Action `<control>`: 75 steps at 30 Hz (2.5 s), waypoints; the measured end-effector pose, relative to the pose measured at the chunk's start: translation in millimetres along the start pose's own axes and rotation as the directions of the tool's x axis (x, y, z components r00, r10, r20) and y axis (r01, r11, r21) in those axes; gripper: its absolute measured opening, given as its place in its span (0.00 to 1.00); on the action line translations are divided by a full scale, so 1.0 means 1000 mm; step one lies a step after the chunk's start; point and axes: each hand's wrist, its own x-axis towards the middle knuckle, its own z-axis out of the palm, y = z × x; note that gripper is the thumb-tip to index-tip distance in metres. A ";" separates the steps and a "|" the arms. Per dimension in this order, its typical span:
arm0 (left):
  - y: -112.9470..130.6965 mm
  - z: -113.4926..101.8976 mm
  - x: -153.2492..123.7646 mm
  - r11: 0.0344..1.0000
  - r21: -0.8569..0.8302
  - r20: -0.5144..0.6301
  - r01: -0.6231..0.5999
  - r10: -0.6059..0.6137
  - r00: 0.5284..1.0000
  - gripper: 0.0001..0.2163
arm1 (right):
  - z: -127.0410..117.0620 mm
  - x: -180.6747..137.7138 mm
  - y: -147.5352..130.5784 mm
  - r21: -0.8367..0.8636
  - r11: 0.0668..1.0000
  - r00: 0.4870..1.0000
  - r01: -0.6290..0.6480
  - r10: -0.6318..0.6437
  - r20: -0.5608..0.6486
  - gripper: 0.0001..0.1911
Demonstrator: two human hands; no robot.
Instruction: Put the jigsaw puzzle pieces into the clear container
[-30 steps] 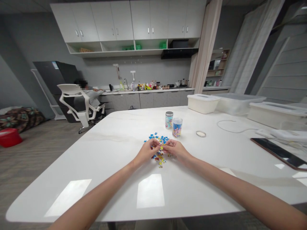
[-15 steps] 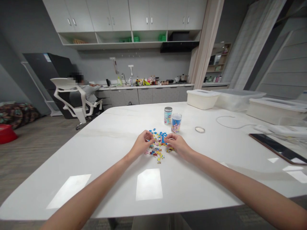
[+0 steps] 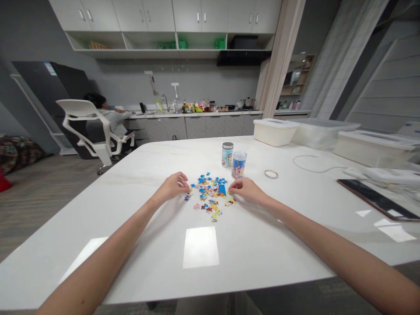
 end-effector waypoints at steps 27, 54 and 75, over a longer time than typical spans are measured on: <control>0.011 -0.006 -0.007 0.889 0.421 0.268 -0.183 0.070 0.961 0.15 | -0.011 -0.022 -0.035 -0.311 0.926 0.948 0.212 -0.117 0.297 0.06; 0.043 0.055 -0.036 0.758 0.361 0.420 -0.544 0.389 0.820 0.07 | -0.006 -0.023 -0.030 -0.249 0.920 0.909 0.303 -0.201 0.364 0.10; 0.040 0.082 -0.039 0.880 0.207 0.200 -0.427 0.389 0.899 0.07 | 0.004 -0.024 -0.038 0.130 0.973 0.927 0.189 -0.221 0.305 0.06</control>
